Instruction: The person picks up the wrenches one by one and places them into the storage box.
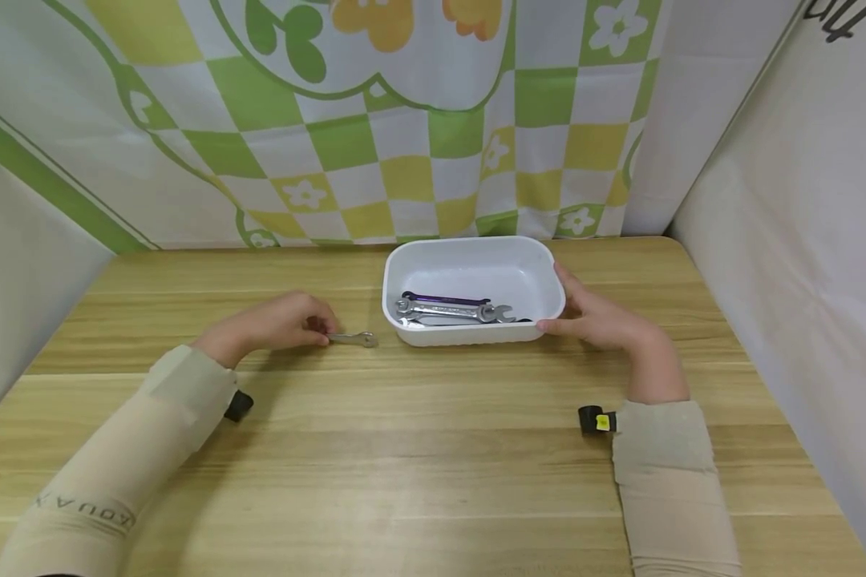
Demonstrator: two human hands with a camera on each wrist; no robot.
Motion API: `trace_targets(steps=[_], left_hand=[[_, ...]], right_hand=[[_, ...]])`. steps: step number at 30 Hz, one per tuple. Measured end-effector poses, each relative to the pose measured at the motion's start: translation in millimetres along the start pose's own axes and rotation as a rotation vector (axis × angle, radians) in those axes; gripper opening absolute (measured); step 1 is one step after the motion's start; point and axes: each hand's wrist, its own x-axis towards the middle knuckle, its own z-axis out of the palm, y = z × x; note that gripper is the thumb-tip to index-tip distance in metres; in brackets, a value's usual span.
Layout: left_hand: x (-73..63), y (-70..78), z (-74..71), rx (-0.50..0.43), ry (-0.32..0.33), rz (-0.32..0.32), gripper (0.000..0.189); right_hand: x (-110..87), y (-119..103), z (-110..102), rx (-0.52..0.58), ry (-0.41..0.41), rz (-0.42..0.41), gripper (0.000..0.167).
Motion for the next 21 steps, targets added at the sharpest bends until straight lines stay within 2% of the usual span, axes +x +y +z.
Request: trace_targets(steps=[9, 13, 21], left_hand=[[2.6, 1.9, -8.9, 0.023, 0.032, -0.014, 0.004], [1.8, -0.6, -13.8, 0.005, 0.047, -0.024, 0.003], [-3.4, -9.3, -26.0, -0.004, 0.131, -0.019, 0.005]], right_hand=[[1.1, 4.6, 1.2, 0.021, 0.000, -0.018, 0.100], [1.2, 3.6, 1.2, 0.023, 0.003, -0.013, 0.100], [0.7, 0.7, 0.3, 0.010, 0.000, -0.035, 0.099]])
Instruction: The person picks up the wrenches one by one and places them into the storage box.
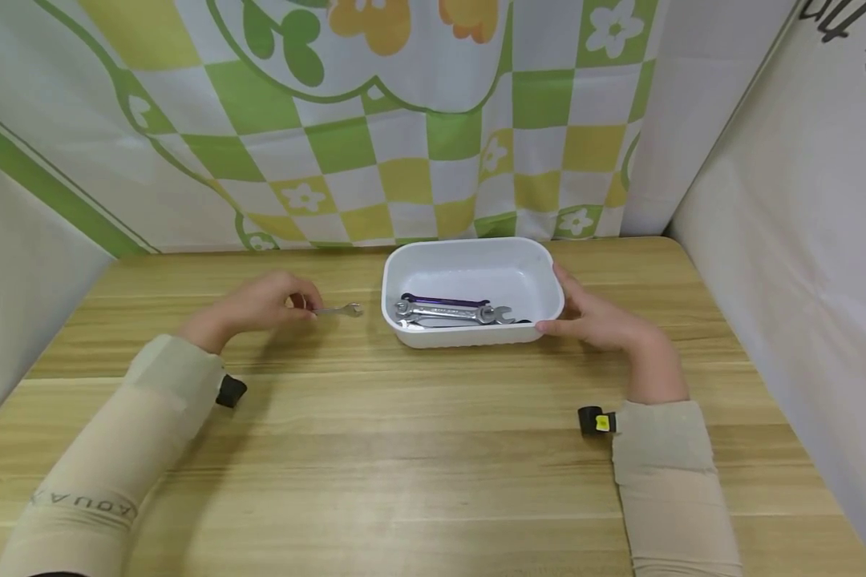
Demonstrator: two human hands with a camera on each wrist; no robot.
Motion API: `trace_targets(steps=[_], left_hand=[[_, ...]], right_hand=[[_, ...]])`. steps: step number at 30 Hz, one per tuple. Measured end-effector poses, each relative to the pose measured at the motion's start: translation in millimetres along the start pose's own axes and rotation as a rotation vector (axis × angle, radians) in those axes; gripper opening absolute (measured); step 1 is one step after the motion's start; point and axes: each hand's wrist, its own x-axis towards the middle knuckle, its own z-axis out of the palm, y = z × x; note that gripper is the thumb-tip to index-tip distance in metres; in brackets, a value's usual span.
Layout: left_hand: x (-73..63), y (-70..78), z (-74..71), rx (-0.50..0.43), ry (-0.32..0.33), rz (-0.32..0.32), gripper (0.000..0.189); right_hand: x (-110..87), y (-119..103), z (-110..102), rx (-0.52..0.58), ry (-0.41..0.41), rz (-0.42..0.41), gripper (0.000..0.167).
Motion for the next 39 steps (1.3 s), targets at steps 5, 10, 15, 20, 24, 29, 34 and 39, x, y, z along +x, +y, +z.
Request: trace_targets(steps=[5, 10, 15, 20, 24, 29, 34, 39], left_hand=[[-2.1, -1.7, -8.1, -0.004, 0.037, -0.015, 0.008], [0.2, 0.3, -11.8, -0.009, 0.060, -0.004, 0.010], [4.9, 7.0, -13.4, -0.006, 0.125, 0.009, 0.011], [14.2, 18.0, -14.3, 0.025, 0.163, 0.032, 0.013], [23.1, 27.1, -13.4, 0.027, 0.158, 0.043, 0.014], [34.9, 36.6, -12.0, 0.017, 0.173, 0.080, 0.014], [46.4, 45.8, -11.1, 0.004, 0.189, 0.097, 0.013], [59.9, 60.0, -10.3, -0.008, 0.203, 0.112, 0.013]], right_hand=[[0.4, -0.3, -0.6, -0.005, -0.002, -0.012, 0.099], [0.7, 0.3, -0.1, -0.003, -0.003, -0.013, 0.100], [1.4, 1.6, 0.2, -0.004, 0.000, -0.015, 0.100], [1.1, 2.1, -0.5, -0.010, 0.008, -0.005, 0.100], [1.2, 2.6, -0.9, -0.018, 0.006, 0.005, 0.100], [0.7, 3.8, 0.2, -0.022, 0.003, 0.024, 0.101], [1.5, 4.3, 0.6, -0.018, 0.007, 0.026, 0.101], [1.2, 4.4, -0.7, -0.007, 0.006, 0.034, 0.102]])
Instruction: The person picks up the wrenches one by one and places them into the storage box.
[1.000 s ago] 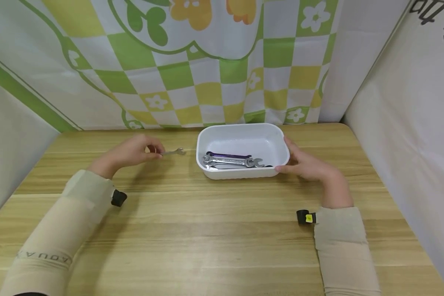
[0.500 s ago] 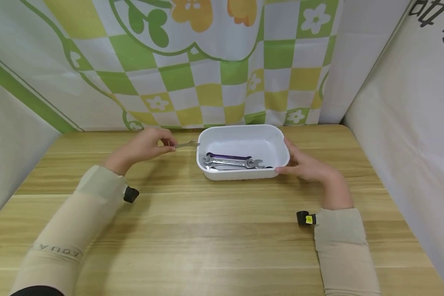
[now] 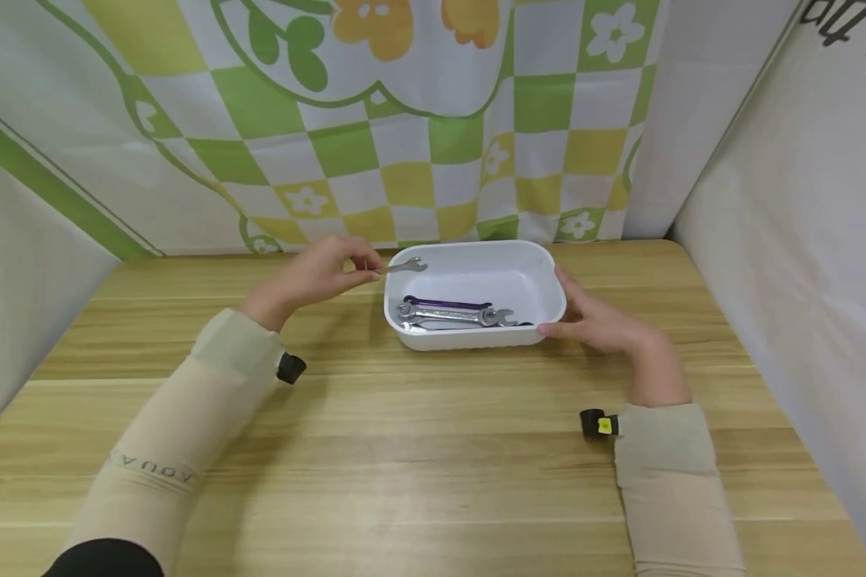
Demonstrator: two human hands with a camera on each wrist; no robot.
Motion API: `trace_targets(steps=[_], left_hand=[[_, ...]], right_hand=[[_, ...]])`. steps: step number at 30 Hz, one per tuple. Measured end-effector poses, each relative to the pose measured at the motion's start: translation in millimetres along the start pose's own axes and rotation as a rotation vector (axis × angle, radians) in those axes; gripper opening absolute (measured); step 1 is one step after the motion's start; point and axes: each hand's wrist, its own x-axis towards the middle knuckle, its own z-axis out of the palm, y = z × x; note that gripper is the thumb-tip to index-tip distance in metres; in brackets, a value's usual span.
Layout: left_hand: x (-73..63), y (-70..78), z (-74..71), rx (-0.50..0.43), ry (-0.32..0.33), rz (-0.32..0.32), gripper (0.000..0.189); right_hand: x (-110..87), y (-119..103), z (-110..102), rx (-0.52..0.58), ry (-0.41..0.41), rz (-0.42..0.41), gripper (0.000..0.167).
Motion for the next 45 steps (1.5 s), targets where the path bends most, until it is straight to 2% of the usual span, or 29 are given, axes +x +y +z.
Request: trace_targets(steps=[9, 13, 16, 22, 28, 33, 37, 41, 45], left_hand=[[36.8, 29.2, 8.5, 0.048, 0.057, 0.126, 0.013], [48.4, 36.5, 17.6, 0.058, 0.076, 0.178, 0.013], [55.1, 37.9, 26.4, 0.041, 0.087, 0.194, 0.013], [67.4, 37.6, 42.5, -0.016, 0.102, 0.169, 0.014], [73.2, 35.0, 54.7, -0.050, 0.040, 0.128, 0.016], [79.0, 27.4, 62.2, -0.018, 0.000, 0.121, 0.014], [82.5, 19.6, 66.4, -0.027, -0.019, 0.096, 0.014], [82.0, 12.6, 70.6, -0.037, -0.052, 0.060, 0.015], [81.2, 8.8, 72.9, -0.006, -0.078, 0.045, 0.013]], right_hand=[[-4.8, -0.1, -6.1, 0.003, 0.006, 0.026, 0.101], [-6.0, -0.3, -5.3, 0.012, 0.007, 0.024, 0.101], [-6.1, -0.6, -5.0, 0.015, 0.009, 0.020, 0.100], [-5.6, -1.7, -5.7, 0.012, 0.007, 0.027, 0.101], [-6.1, -2.3, -4.3, 0.013, 0.002, 0.018, 0.101], [-5.9, -2.5, -4.2, 0.018, 0.010, 0.015, 0.101], [-5.0, -1.6, -3.5, 0.012, 0.016, 0.020, 0.101], [-4.1, 0.1, -1.3, 0.014, 0.008, 0.027, 0.101], [-2.6, 0.9, 0.5, 0.029, 0.006, 0.025, 0.101]])
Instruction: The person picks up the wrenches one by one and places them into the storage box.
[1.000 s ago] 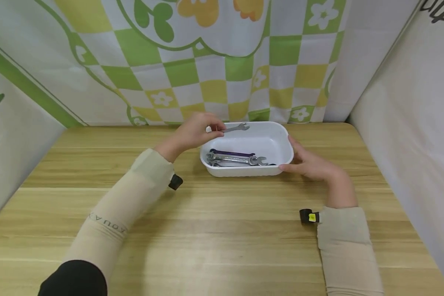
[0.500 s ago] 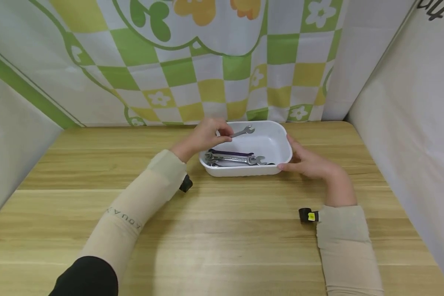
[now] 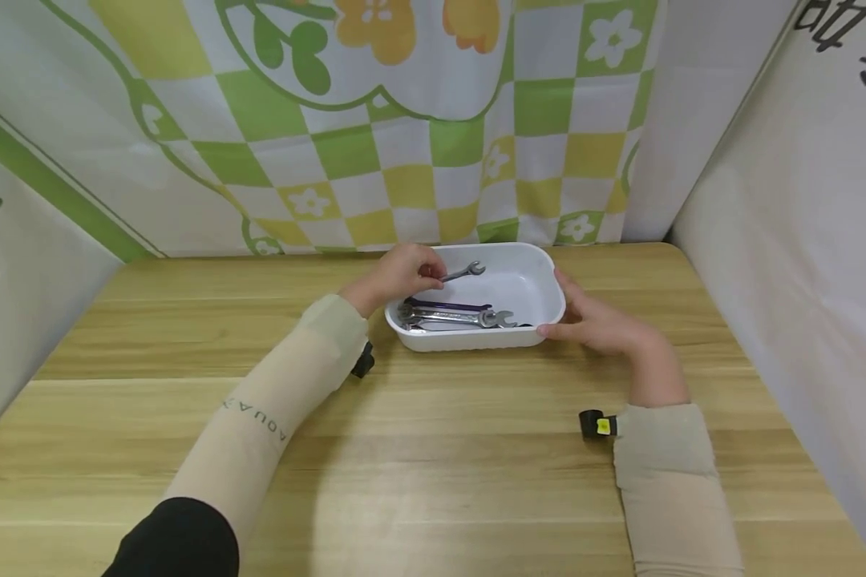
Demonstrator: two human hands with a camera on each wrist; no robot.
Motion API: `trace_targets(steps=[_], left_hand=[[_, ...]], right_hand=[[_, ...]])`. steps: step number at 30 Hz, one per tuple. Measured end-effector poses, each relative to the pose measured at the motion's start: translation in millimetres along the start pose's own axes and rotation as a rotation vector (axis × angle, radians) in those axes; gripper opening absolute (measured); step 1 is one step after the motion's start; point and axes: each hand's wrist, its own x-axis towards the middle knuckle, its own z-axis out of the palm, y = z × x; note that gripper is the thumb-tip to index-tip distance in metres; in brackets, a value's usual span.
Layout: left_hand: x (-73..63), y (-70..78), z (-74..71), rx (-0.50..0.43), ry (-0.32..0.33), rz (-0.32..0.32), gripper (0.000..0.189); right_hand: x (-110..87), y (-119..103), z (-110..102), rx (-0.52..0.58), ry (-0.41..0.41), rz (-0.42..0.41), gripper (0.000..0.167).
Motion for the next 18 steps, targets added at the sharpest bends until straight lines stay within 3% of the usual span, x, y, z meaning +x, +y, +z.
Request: trace_targets(steps=[11, 18], left_hand=[[0.2, 0.4, 2.9, 0.126, -0.093, -0.031, 0.009], [0.5, 2.3, 3.6, 0.131, -0.107, -0.017, 0.009]], right_hand=[[1.6, -1.8, -0.2, -0.001, -0.005, -0.023, 0.101], [-0.4, -1.0, -0.3, -0.016, 0.002, -0.025, 0.102]])
